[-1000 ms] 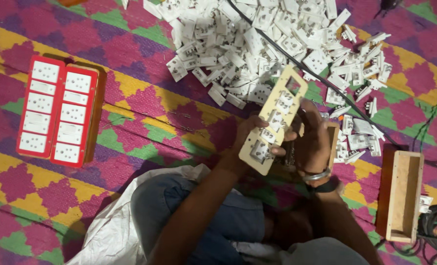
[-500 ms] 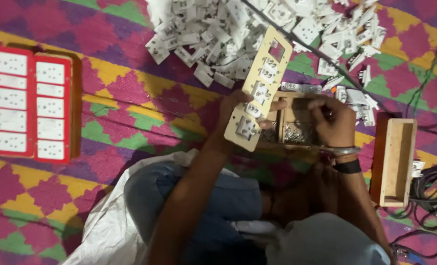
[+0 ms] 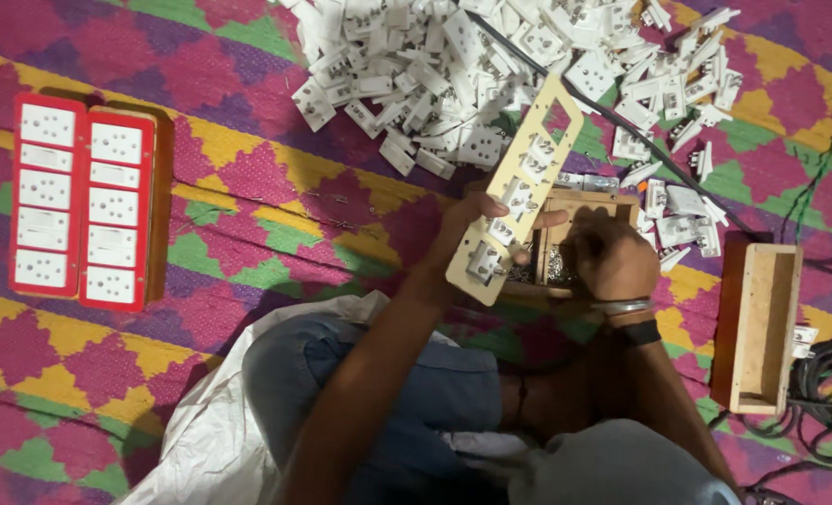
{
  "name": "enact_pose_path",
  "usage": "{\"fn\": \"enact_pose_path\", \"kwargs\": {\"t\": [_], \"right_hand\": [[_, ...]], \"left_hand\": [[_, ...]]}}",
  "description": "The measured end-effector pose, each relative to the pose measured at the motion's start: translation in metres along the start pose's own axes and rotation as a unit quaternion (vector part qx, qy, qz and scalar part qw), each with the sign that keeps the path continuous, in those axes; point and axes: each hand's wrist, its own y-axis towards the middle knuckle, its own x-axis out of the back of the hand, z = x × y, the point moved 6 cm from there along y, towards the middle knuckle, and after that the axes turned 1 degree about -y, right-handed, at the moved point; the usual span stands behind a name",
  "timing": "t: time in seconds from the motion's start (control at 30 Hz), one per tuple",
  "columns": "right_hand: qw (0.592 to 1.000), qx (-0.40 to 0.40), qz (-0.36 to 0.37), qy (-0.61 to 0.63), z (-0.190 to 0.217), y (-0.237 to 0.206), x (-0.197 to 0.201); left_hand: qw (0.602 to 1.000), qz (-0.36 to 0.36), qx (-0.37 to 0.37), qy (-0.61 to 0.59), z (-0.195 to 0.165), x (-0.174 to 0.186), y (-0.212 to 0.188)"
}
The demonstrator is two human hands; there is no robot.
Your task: The person sits on a patterned floor and assembles white plastic electrical socket components into colored frames. They pick up small metal screws from a wooden box and insert them into the components, occasionally using a power drill to secure them.
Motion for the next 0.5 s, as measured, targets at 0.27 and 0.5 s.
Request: {"fn": "enact_pose_path", "kwargs": {"t": [0.27, 0.5], "right_hand": [[0.715, -0.297, 0.065, 0.630, -0.007, 0.025, -0.015], [0.666, -0.309, 0.107, 0.670, 0.017, 0.034, -0.026]], "left_hand": [[1.000, 0.011, 0.019, 0.004, 0.010, 0.004, 0.000], [0.999, -0.012, -0.003, 0.042, 0.006, 0.010, 0.002]]}}
